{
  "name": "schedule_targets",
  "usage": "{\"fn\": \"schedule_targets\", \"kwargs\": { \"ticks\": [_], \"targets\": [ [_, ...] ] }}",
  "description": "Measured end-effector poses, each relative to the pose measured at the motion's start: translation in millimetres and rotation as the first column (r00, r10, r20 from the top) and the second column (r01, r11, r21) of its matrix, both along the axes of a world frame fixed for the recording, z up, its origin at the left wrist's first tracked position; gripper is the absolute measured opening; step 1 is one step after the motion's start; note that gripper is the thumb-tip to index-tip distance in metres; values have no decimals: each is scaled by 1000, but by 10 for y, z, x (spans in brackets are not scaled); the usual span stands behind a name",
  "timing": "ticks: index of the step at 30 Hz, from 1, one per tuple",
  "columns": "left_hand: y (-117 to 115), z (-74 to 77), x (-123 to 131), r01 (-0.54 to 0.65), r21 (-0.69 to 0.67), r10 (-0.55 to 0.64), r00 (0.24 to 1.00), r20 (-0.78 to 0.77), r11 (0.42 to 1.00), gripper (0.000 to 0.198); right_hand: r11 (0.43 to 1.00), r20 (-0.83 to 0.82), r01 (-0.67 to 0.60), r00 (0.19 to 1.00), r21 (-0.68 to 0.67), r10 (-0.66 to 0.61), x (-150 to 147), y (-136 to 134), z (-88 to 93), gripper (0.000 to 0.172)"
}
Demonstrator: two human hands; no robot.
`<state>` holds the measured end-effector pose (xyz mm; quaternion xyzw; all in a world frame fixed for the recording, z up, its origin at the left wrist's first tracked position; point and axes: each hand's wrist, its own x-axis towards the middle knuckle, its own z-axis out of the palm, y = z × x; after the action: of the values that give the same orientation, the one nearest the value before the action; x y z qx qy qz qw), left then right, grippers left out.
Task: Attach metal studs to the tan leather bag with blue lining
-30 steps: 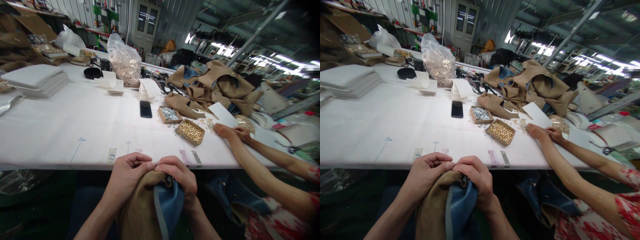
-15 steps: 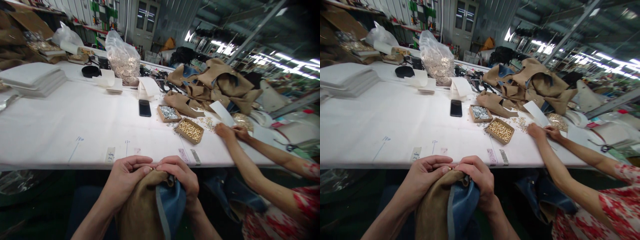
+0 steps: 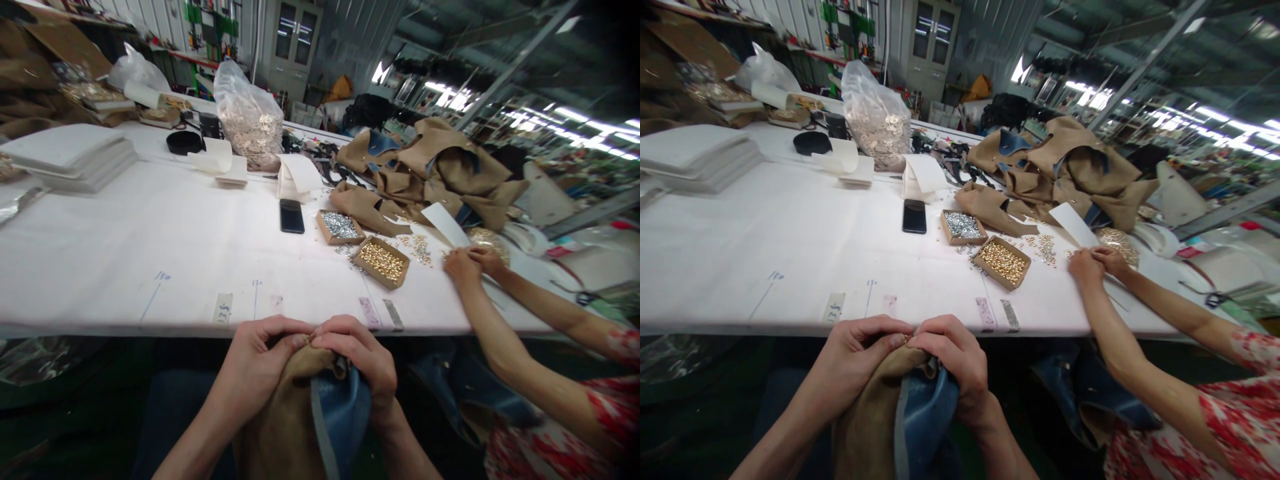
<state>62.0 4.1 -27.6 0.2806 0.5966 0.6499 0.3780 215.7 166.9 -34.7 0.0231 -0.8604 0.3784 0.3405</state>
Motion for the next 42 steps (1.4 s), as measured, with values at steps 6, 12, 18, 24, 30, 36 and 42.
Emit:
{"fn": "schedule_targets", "kwargs": {
  "ticks": [6,12,18,24,30,36,42],
  "targets": [
    [-20,-52,7,-24,23,24,1000,8,999,13,1000,-14,12,1000,12,-11,-26,-18,-5,23],
    [-45,-76,29,-59,37,59,998,-8,998,12,1000,-20,5,1000,26,-4,-34,-34,-21,23],
    [-106,-9,-24,22,67,-8,979,-203,997,29,1000,-2,12,1000,-24,-12,-16,-59,-23,21],
    [-169,22,-71,103,117,-76,975,-211,988,38,999,9,26,1000,-48,-25,-17,-79,17,22],
    [-204,54,-89,143,147,-119,980,-162,979,34,996,-3,50,999,-68,-51,-44,-71,30,20],
    [-228,46,-91,153,162,-142,987,-79,975,32,996,-12,62,998,-60,-63,-61,-75,35,19],
    [-233,41,-44,93,169,-92,996,-17,981,39,996,-29,85,996,-14,-86,-94,-73,-6,24]
  ]
}}
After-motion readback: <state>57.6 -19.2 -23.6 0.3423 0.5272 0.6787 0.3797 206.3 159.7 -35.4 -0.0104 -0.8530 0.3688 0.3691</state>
